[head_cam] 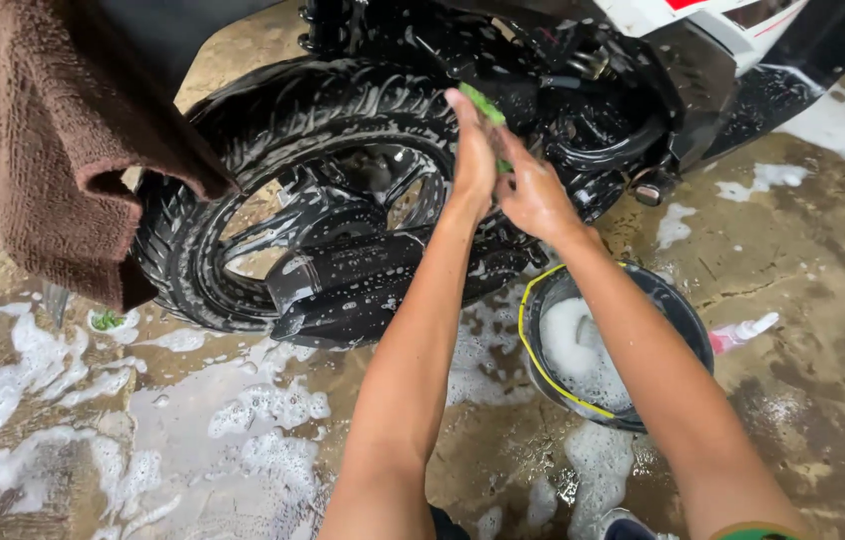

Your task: Washing and detailing a motorcycle using a sponge, detailing brush, and soapy water from a bucket.

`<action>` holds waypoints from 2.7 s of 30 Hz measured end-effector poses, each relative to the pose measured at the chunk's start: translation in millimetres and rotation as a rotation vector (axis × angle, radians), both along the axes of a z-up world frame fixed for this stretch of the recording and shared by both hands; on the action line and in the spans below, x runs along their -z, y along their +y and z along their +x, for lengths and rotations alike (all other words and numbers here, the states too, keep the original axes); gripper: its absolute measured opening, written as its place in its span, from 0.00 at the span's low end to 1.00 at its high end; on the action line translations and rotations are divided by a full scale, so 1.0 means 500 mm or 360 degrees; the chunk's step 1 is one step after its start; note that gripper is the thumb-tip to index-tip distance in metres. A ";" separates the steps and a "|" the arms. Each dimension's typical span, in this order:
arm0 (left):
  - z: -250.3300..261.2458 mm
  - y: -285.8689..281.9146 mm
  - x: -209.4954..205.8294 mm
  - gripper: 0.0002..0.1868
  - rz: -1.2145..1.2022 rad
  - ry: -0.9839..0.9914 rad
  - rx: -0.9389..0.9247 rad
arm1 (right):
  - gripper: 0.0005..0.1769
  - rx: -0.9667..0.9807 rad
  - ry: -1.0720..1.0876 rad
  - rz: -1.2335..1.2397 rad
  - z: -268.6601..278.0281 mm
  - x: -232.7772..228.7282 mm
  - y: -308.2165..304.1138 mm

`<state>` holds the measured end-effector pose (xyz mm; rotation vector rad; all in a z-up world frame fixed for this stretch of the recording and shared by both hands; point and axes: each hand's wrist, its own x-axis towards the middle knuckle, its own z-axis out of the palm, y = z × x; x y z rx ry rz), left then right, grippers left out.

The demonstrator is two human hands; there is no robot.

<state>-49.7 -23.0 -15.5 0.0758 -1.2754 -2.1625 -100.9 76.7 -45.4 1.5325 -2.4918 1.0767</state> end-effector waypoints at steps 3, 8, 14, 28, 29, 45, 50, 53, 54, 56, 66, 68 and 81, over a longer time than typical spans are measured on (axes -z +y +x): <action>0.006 0.031 0.023 0.59 -0.0341 -0.0768 -0.0117 | 0.42 -0.0007 0.0279 -0.0135 0.006 0.038 0.004; -0.064 0.078 0.070 0.15 0.0004 -0.0432 -0.0696 | 0.42 0.0137 -0.0276 -0.1299 0.032 0.054 0.018; 0.020 0.124 -0.117 0.20 -0.0163 0.0103 -0.0327 | 0.19 -0.0064 -0.1083 -0.1563 0.009 -0.081 0.044; -0.046 0.207 -0.071 0.21 -0.0452 0.0344 -0.0683 | 0.15 -0.0338 -0.2336 -0.2251 -0.183 -0.039 0.170; -0.074 0.215 -0.056 0.28 -0.0329 0.0250 -0.0553 | 0.14 -0.0228 -0.2386 -0.2538 -0.222 -0.011 0.186; 0.118 0.053 -0.141 0.28 0.0280 0.0583 -0.0772 | 0.07 -0.1222 -0.2044 -0.1793 0.188 -0.279 -0.013; 0.261 -0.015 -0.222 0.31 0.0299 0.0681 -0.1066 | 0.10 -0.1738 -0.1898 -0.1482 0.282 -0.346 -0.064; 0.247 -0.020 -0.198 0.26 0.0069 0.0771 -0.1166 | 0.14 -0.1475 -0.2130 -0.1534 0.238 -0.326 -0.068; 0.234 -0.012 -0.197 0.26 0.0082 0.0779 -0.1159 | 0.14 -0.1468 -0.2118 -0.1528 0.220 -0.310 -0.062; 0.214 0.002 -0.189 0.20 -0.0133 0.0565 -0.1186 | 0.05 -0.1193 -0.2259 -0.1712 0.186 -0.274 -0.051; 0.188 -0.018 -0.181 0.14 -0.0216 0.0466 -0.1282 | 0.13 -0.0866 -0.1949 -0.1713 0.194 -0.267 -0.070; 0.224 -0.095 -0.199 0.15 0.0077 0.0659 -0.1315 | 0.12 -0.1141 -0.1743 -0.1575 0.241 -0.292 -0.132; 0.149 0.045 -0.191 0.09 -0.0769 0.0412 -0.1616 | 0.14 -0.0898 -0.1917 -0.1915 0.065 -0.183 -0.041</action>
